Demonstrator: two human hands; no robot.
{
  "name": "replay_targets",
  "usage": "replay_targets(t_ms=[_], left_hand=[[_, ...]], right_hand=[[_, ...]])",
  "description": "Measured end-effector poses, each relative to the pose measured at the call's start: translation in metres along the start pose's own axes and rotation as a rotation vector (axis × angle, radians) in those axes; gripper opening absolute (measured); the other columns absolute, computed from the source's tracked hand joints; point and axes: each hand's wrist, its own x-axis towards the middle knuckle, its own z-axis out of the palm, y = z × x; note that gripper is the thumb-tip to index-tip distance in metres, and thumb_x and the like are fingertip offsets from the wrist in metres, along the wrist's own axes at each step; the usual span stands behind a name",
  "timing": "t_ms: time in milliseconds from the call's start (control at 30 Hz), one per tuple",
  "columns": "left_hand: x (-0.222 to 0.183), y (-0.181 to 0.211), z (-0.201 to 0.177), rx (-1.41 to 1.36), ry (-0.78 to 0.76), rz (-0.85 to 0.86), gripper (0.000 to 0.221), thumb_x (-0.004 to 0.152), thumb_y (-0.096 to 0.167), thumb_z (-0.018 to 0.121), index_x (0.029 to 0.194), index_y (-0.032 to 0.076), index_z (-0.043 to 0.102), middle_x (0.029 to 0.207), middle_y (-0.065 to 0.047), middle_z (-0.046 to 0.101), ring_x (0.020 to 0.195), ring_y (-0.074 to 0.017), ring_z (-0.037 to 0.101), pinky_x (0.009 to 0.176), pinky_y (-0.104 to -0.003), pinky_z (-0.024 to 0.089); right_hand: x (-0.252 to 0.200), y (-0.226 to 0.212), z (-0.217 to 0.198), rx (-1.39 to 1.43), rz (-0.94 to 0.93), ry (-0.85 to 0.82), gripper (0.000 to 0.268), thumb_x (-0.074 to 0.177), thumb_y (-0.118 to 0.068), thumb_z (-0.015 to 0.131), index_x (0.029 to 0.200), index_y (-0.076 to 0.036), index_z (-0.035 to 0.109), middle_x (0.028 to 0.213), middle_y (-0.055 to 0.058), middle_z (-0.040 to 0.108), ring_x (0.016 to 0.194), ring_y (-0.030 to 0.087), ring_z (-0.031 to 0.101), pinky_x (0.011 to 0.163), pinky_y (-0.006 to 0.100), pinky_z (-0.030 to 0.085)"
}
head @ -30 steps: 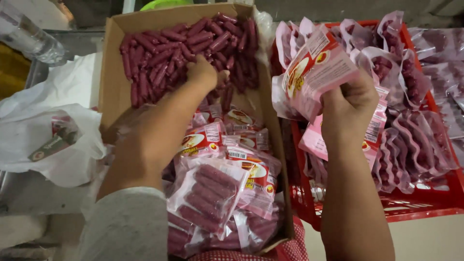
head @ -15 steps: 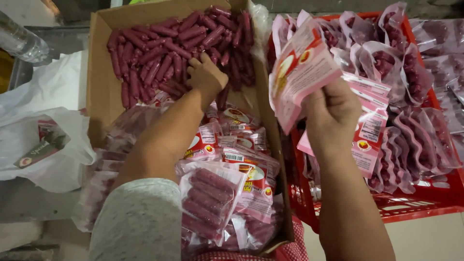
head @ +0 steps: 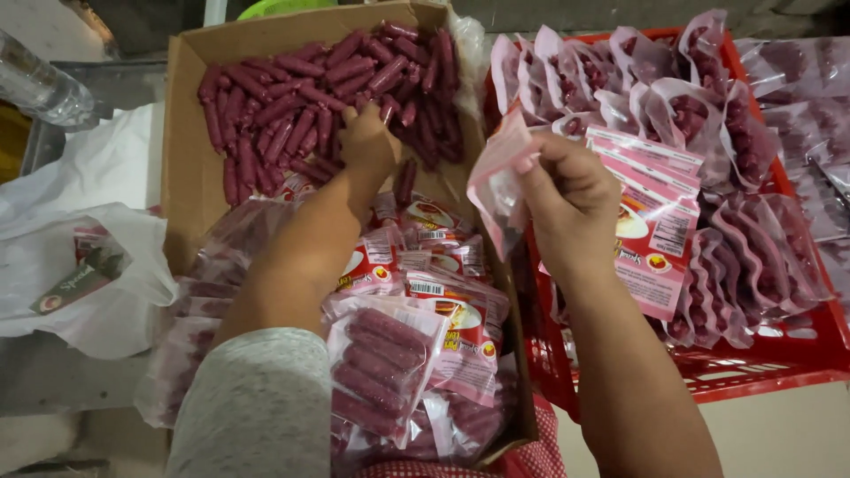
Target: The person packs processed meat sticks into plastic pouches by hand, picking several sticks at a time from a cardboard box and placing them into the open pouches held by their other hand.
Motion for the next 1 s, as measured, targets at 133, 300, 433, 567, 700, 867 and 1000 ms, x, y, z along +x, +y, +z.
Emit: replay_targets(t_ms=[133, 300, 433, 567, 700, 867, 1000], left_hand=[[0.003, -0.008, -0.004, -0.131, 0.004, 0.034, 0.034, 0.086, 0.015, 0.064, 0.12, 0.015, 0.06, 0.129, -0.011, 0.049, 0.119, -0.0383, 0.058, 0.097, -0.051, 0.052], [0.097, -0.062, 0.036, -0.344, 0.006, 0.088, 0.03, 0.058, 0.011, 0.073, 0.086, 0.021, 0.077, 0.079, -0.004, 0.072, 0.09, -0.0244, 0.074, 0.076, -0.034, 0.059], [0.058, -0.055, 0.003, -0.818, -0.045, -0.059, 0.036, 0.057, -0.003, 0.069, 0.089, 0.013, 0.073, 0.071, -0.016, 0.068, 0.062, -0.0291, 0.071, 0.052, -0.045, 0.061], [0.009, -0.047, -0.052, -1.107, -0.358, -0.05, 0.042, 0.066, -0.011, 0.069, 0.104, 0.007, 0.069, 0.081, -0.018, 0.066, 0.061, -0.0304, 0.068, 0.051, -0.043, 0.06], [-0.078, -0.022, -0.127, -1.038, -0.512, 0.16, 0.045, 0.068, -0.005, 0.072, 0.112, 0.003, 0.066, 0.094, -0.012, 0.072, 0.071, -0.0226, 0.072, 0.055, -0.039, 0.063], [-0.167, 0.003, -0.168, -1.117, -0.789, 0.273, 0.04, 0.073, -0.008, 0.072, 0.112, -0.003, 0.065, 0.091, -0.021, 0.069, 0.073, -0.0317, 0.076, 0.049, -0.045, 0.066], [-0.218, 0.026, -0.177, -1.103, -0.966, 0.188, 0.038, 0.075, -0.006, 0.073, 0.113, -0.002, 0.064, 0.087, -0.019, 0.069, 0.077, -0.0317, 0.077, 0.052, -0.043, 0.068]], right_hand=[[0.001, 0.011, 0.0, 0.06, 0.061, 0.018, 0.006, 0.101, -0.005, 0.068, 0.103, -0.001, 0.072, 0.065, 0.005, 0.059, 0.05, 0.007, 0.054, 0.04, 0.025, 0.044], [-0.001, 0.03, 0.0, 0.049, 0.16, -0.027, 0.007, 0.1, -0.001, 0.064, 0.103, 0.003, 0.07, 0.05, 0.013, 0.056, 0.037, 0.017, 0.057, 0.036, 0.026, 0.045], [-0.003, 0.045, 0.004, -0.046, 0.105, -0.027, 0.027, 0.097, 0.003, 0.065, 0.123, -0.002, 0.068, 0.064, 0.011, 0.059, 0.051, 0.014, 0.055, 0.049, 0.027, 0.046], [-0.004, 0.058, 0.012, -0.039, 0.158, -0.056, 0.033, 0.092, 0.008, 0.059, 0.117, -0.006, 0.075, 0.06, 0.009, 0.062, 0.049, 0.014, 0.057, 0.048, 0.025, 0.048], [-0.004, 0.069, 0.012, -0.187, 0.228, -0.051, 0.032, 0.099, -0.003, 0.059, 0.121, -0.016, 0.077, 0.055, 0.009, 0.064, 0.045, 0.013, 0.058, 0.044, 0.022, 0.048], [0.0, 0.077, 0.012, -0.324, 0.276, -0.042, 0.03, 0.098, -0.011, 0.063, 0.122, -0.022, 0.077, 0.059, 0.011, 0.068, 0.047, 0.016, 0.064, 0.043, 0.026, 0.053], [0.003, 0.093, 0.015, -0.367, 0.28, -0.08, 0.029, 0.098, -0.015, 0.066, 0.124, -0.025, 0.076, 0.065, 0.009, 0.07, 0.05, 0.016, 0.067, 0.045, 0.028, 0.057]])
